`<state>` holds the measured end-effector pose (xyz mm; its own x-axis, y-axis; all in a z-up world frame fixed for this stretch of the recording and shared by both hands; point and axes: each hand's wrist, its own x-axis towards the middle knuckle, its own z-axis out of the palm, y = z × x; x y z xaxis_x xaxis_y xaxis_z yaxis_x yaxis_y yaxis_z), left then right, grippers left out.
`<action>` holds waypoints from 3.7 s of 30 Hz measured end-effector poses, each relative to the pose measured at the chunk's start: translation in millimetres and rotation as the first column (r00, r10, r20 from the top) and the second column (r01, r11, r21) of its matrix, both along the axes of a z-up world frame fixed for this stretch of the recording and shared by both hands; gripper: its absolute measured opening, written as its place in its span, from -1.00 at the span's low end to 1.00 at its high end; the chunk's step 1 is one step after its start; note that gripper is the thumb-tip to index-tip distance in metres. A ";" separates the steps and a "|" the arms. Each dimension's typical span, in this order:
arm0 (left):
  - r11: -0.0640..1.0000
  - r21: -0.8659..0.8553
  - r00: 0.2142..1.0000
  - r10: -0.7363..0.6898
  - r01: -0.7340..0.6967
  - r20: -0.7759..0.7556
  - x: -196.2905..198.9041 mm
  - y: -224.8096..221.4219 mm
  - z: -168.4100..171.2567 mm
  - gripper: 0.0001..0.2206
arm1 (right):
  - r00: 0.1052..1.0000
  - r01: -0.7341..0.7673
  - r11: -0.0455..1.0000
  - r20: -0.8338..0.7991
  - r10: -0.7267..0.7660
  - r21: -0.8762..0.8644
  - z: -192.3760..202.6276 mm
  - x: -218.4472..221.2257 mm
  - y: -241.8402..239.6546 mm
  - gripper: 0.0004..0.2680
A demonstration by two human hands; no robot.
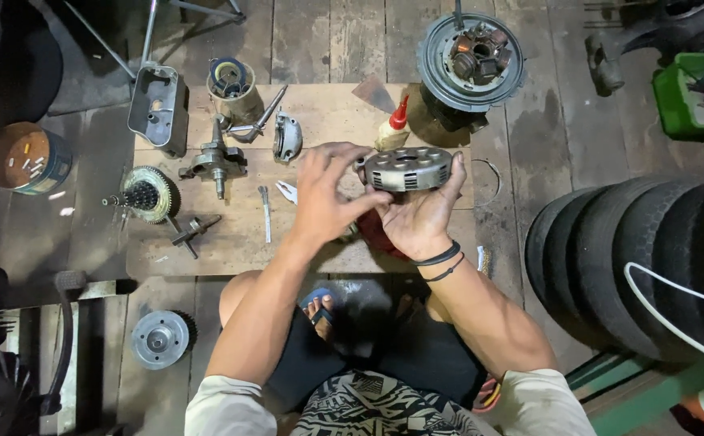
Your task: Cleaning and inspecting a motorcycle clutch assembly using a cloth and pliers on a workshop floor.
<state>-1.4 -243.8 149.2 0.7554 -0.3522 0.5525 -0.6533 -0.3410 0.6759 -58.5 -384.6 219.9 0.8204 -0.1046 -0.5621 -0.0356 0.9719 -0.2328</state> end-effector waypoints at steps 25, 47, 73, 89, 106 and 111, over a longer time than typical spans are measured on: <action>0.951 -0.250 0.905 0.062 -0.181 -0.421 4.8 36.4 17.4 -0.86 | 0.928 -0.317 0.938 0.159 0.337 -0.137 -2.4 -3.0 -4.6 -0.26; 0.900 -0.163 0.787 -0.433 0.404 -0.440 -12.8 19.3 -1.8 0.01 | 0.839 -0.360 0.680 0.096 0.535 -0.639 -80.0 -6.0 -8.1 -0.39; 0.356 -0.820 0.543 -0.620 -0.448 -0.566 -27.5 -6.2 18.9 -0.45 | 0.854 0.334 -0.260 0.174 0.491 -0.906 -50.8 2.8 -12.6 -0.64; 0.408 -0.822 0.531 -0.628 -0.397 -0.568 -39.1 1.5 6.1 -0.54 | 0.808 0.515 -0.442 0.245 0.535 -0.734 -35.8 -0.3 -10.9 -0.69; 0.141 -0.919 0.302 -0.917 -0.368 -0.262 -32.1 11.4 -0.8 -0.19 | 0.768 0.630 -0.398 0.457 0.449 -0.667 -50.2 3.3 -22.3 -0.57; 0.133 -0.889 0.320 -0.901 -0.439 -0.293 -31.2 15.9 -9.5 -0.20 | 0.719 0.661 -0.301 0.465 0.516 -0.688 -60.9 2.9 -14.3 -0.57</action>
<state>-32.6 -227.9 139.7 0.8603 -0.4992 -0.1033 0.5080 0.8224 0.2563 -55.6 -398.9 158.9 0.6418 0.0043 0.7669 0.6666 -0.4975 -0.5551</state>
